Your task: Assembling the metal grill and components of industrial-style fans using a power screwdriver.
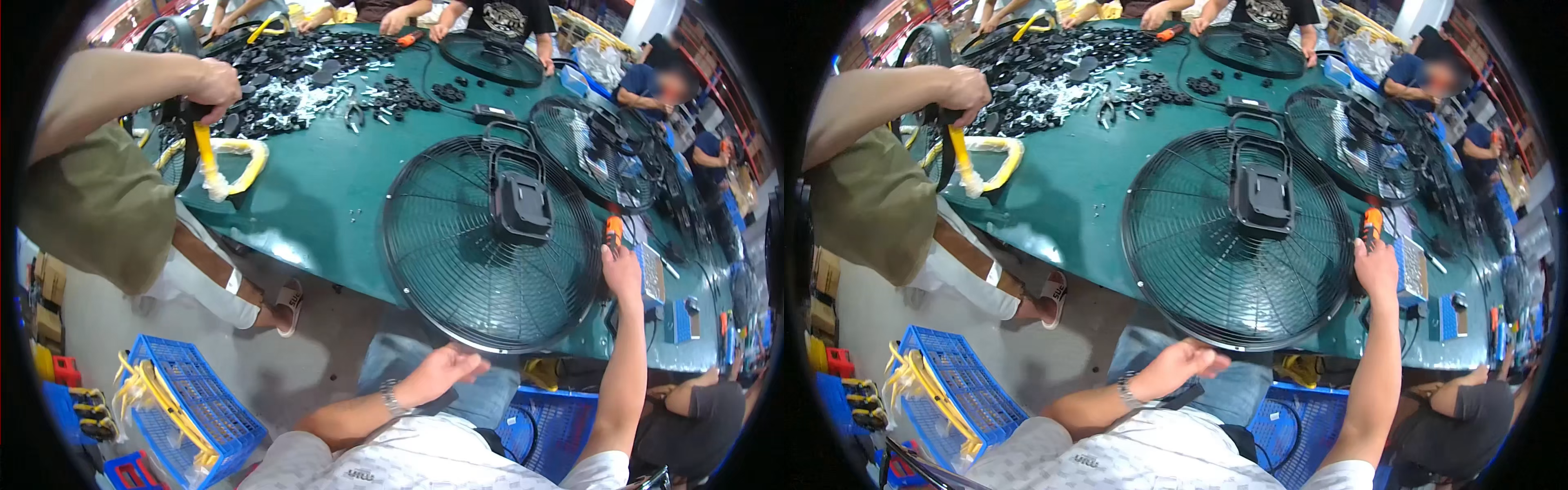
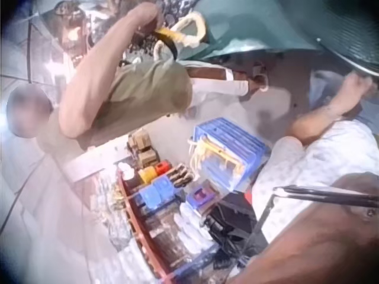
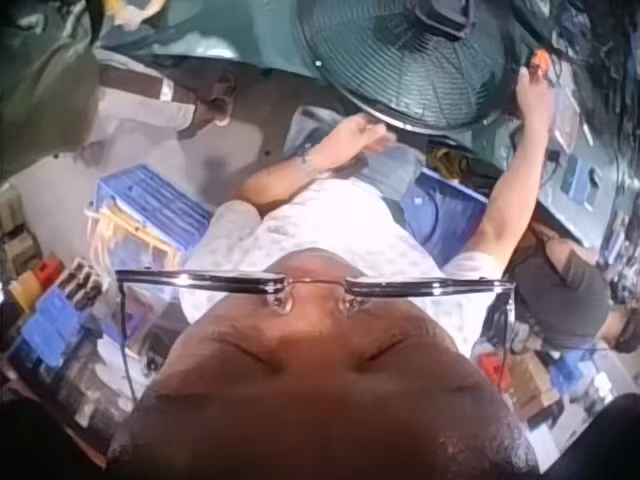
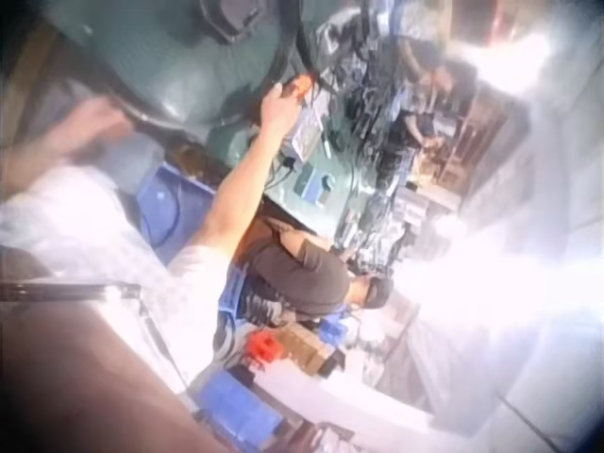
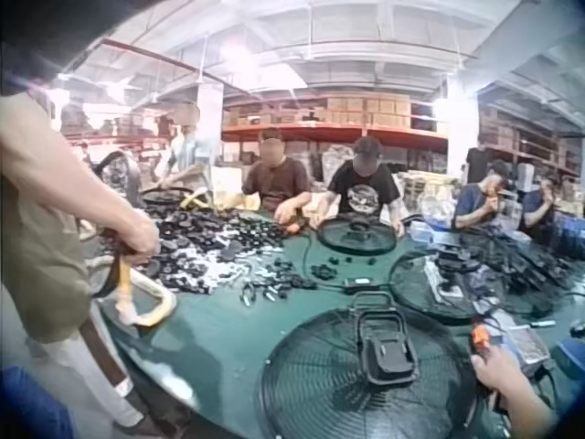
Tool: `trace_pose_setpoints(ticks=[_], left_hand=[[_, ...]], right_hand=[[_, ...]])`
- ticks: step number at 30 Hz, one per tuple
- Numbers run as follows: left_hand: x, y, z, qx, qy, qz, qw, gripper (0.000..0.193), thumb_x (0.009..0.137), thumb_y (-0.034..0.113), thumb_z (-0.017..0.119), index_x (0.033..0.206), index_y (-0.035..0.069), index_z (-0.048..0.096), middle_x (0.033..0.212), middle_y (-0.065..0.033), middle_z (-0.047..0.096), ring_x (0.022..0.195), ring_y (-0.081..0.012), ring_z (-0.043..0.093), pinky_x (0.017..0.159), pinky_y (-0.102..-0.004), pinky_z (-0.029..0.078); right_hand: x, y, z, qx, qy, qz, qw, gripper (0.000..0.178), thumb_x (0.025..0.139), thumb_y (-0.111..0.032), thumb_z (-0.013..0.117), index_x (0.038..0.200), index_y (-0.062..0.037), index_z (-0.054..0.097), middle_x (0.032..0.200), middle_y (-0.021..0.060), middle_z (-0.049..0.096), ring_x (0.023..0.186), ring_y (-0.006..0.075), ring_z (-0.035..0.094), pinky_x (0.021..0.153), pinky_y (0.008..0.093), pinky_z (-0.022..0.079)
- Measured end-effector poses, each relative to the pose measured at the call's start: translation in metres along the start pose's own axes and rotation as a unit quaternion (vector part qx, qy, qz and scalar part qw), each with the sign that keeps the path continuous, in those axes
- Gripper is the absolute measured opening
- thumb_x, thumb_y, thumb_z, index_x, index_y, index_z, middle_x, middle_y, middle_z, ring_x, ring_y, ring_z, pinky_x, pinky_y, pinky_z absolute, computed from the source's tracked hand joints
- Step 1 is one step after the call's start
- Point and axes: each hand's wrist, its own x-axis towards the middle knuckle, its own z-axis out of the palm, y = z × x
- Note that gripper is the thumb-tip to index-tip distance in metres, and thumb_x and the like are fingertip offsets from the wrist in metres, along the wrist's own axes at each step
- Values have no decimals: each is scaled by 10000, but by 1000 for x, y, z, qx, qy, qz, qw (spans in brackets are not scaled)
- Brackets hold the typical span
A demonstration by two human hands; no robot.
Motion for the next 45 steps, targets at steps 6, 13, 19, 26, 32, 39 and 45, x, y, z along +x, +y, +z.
trace_pose_setpoints(ticks=[6, 13, 19, 26, 32, 39, 45], left_hand=[[-65, 115, -63, 325, 25, 118, 938, 205, 938, 91, 630, 1095, -39, 652, 873, -87, 720, 873, -130, 687, 782, -283, 546], [21, 200, -165, 684, 351, 208, 605, 264, 876, 262, 652, 972, 20, 695, 907, -170, 641, 855, -346, 625, 758, -421, 501], [53, 206, -192, 732, 335, 185, 563, 178, 785, 208, 680, 819, 37, 718, 810, -185, 636, 836, -372, 621, 763, -456, 507], [53, 204, -195, 756, 317, 173, 546, 117, 869, 103, 590, 932, 16, 635, 860, -185, 658, 842, -397, 616, 768, -458, 497], [36, 223, -135, 464, 267, 277, 798, 118, 945, 84, 574, 989, -17, 616, 846, -76, 632, 713, -123, 568, 662, -270, 481], [-10, 178, -10, 363, 75, 278, 886, 74, 867, 17, 658, 894, -52, 656, 869, -84, 653, 693, -138, 581, 636, -252, 488], [-9, 93, 53, 261, -130, 151, 945, 150, 818, -74, 671, 963, -67, 709, 909, -144, 689, 772, -169, 667, 682, -265, 540]], right_hand=[[17, 18, 12, -11, 18, 15, 1000, 522, 895, -413, 582, 1141, 46, 608, 1111, 293, 614, 1032, 449, 605, 901, 473, 488], [31, 32, 32, 57, -63, 49, 995, 505, 750, -398, 701, 1027, 23, 670, 1020, 244, 689, 1000, 366, 665, 859, 438, 522], [29, 54, 16, 364, -90, 141, 916, 355, 695, -226, 733, 950, 12, 669, 858, 115, 699, 720, 202, 679, 652, 348, 528], [-45, 68, -61, 694, -121, 86, 704, 330, 794, -198, 709, 1041, -19, 583, 791, 37, 589, 623, 110, 575, 558, 240, 487], [-127, 60, -87, 819, -25, -44, 571, 493, 774, -139, 670, 1212, 3, 493, 1038, 115, 605, 853, 205, 640, 774, 363, 553], [-210, 37, -78, 876, 95, -85, 465, 847, 747, -32, 661, 1505, -82, 288, 1026, 162, 630, 866, 278, 667, 785, 407, 553], [-251, 18, -71, 854, 134, -130, 486, 807, 814, -195, 737, 1496, -110, 315, 922, 98, 573, 818, 227, 614, 730, 386, 516]])
